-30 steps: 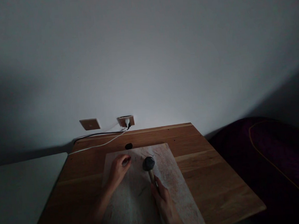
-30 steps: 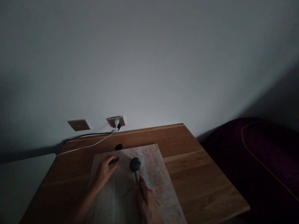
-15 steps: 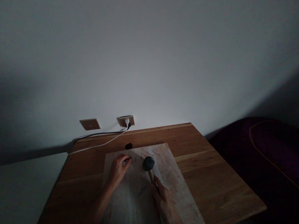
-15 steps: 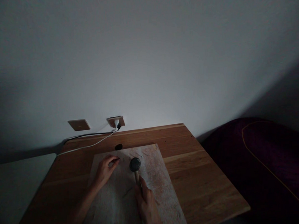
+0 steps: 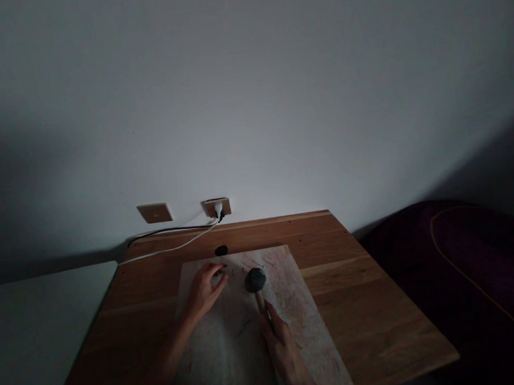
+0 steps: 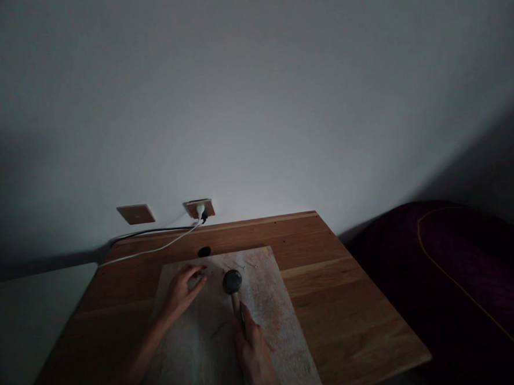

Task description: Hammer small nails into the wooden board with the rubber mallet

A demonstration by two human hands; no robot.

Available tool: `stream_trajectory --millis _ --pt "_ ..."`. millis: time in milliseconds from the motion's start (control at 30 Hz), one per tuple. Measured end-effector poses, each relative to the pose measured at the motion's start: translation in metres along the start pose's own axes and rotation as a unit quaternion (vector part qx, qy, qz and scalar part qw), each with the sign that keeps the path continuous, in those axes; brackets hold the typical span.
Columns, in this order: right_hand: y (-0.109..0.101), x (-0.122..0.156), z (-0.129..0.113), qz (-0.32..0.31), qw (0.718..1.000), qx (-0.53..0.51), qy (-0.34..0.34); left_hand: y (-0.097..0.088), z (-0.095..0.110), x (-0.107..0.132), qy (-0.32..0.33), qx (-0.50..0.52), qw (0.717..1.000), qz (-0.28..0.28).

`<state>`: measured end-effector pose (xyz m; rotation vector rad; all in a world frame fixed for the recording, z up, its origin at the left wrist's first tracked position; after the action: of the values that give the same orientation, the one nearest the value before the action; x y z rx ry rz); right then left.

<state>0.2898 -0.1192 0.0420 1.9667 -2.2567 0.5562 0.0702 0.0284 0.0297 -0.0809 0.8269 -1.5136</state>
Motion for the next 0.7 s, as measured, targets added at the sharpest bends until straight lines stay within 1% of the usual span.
stream_trajectory --millis 100,167,433,600,700 --pt "-0.0005 0.0009 -0.0027 -0.011 1.0 0.002 -0.001 0.0005 -0.0026 -0.0003 -0.019 -0.004 1.0 0.015" --pt "-0.0011 0.0009 -0.0023 -0.004 1.0 0.01 0.01 0.0005 -0.0035 -0.0004 -0.027 -0.013 0.999 0.019" --pt "-0.0002 -0.0004 0.0056 0.006 1.0 0.009 0.0 -0.0022 -0.0011 0.0005 -0.022 -0.036 0.999 0.006" --pt "-0.0013 0.0006 0.0007 -0.003 1.0 0.01 -0.022 -0.0023 0.0015 0.0008 -0.016 -0.021 1.0 -0.001" --pt "-0.0016 0.0007 -0.003 -0.012 1.0 0.009 -0.023 -0.0017 0.002 0.0005 -0.022 -0.012 1.0 -0.006"
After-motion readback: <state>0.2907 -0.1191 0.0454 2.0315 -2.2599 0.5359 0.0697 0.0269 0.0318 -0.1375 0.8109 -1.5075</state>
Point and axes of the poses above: each hand's wrist, its own x-axis away from the middle knuckle, its own y-axis out of the palm, z = x × y, the point moved 2 cm from there along -x, towards the middle knuckle, and after that the axes turned 3 degrees about z, right-handed, at the moved point
